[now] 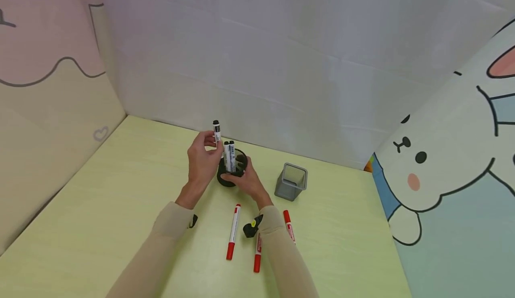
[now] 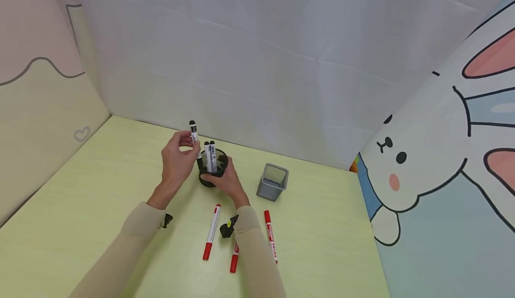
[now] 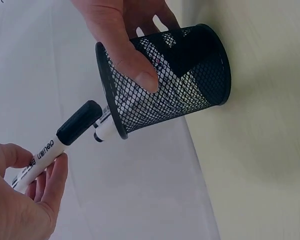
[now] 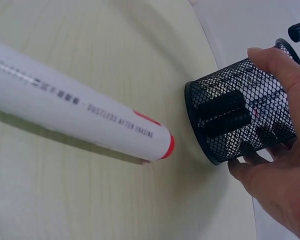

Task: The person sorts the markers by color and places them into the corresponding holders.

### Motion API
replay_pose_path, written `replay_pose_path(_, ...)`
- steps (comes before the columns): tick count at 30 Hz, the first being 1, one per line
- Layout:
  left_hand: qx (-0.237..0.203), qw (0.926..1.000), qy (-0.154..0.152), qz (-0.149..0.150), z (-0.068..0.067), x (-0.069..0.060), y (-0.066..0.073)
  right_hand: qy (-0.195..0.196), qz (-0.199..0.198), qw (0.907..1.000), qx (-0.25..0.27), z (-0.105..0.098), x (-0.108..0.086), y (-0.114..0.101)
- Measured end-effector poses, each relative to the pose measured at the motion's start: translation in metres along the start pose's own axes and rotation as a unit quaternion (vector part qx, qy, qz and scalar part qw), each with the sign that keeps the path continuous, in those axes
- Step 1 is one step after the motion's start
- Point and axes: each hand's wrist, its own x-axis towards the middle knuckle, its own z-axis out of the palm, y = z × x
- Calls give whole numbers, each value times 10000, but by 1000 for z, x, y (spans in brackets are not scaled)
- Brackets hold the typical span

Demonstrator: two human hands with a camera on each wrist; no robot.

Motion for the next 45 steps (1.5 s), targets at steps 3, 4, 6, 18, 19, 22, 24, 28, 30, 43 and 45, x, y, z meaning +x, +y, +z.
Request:
replay_pose_path(3, -108, 9999, 72, 8, 6, 3, -2, 23, -2, 10000, -3, -1, 1, 1)
replay_pose_path(4, -118, 9999, 78, -11, 8, 3, -3, 24, 2, 10000, -3, -1, 1, 1)
replay_pose_path(6, -120, 9999, 81, -62, 11, 4, -5, 11, 3, 10000, 5, -1, 1, 1)
replay_pose_path(18, -85, 9993, -203, -299, 21, -8, -19, -74, -169, 9998, 46, 0, 0, 2)
replay_pose_path(19, -87, 9992, -240, -314, 22, -9, -19, -74, -164, 9998, 49, 0, 0, 2)
replay_pose_path(22, -79, 9989, -319, -349, 23, -10, -22, -54, -188, 9998, 65, 0, -1, 1)
replay_pose_path(24, -77, 9986, -349, -387, 23, -11, -24, -53, -222, 9997, 86, 1, 0, 1)
replay_pose_path(28, 33, 9979, -412, -496, 25, -14, -28, -35, -259, 9996, 80, 1, 1, 3)
replay_pose_path(30, 86, 9977, -429, -526, 25, -15, -29, -16, -265, 9996, 52, 1, 2, 5)
replay_pose_path(43, 181, 9990, -254, -314, 28, -20, -36, 12, -212, 9997, 87, 1, 0, 1)
replay_pose_path(45, 328, 9986, -279, -316, 29, -21, -36, 7, -237, 9997, 84, 0, 0, 1)
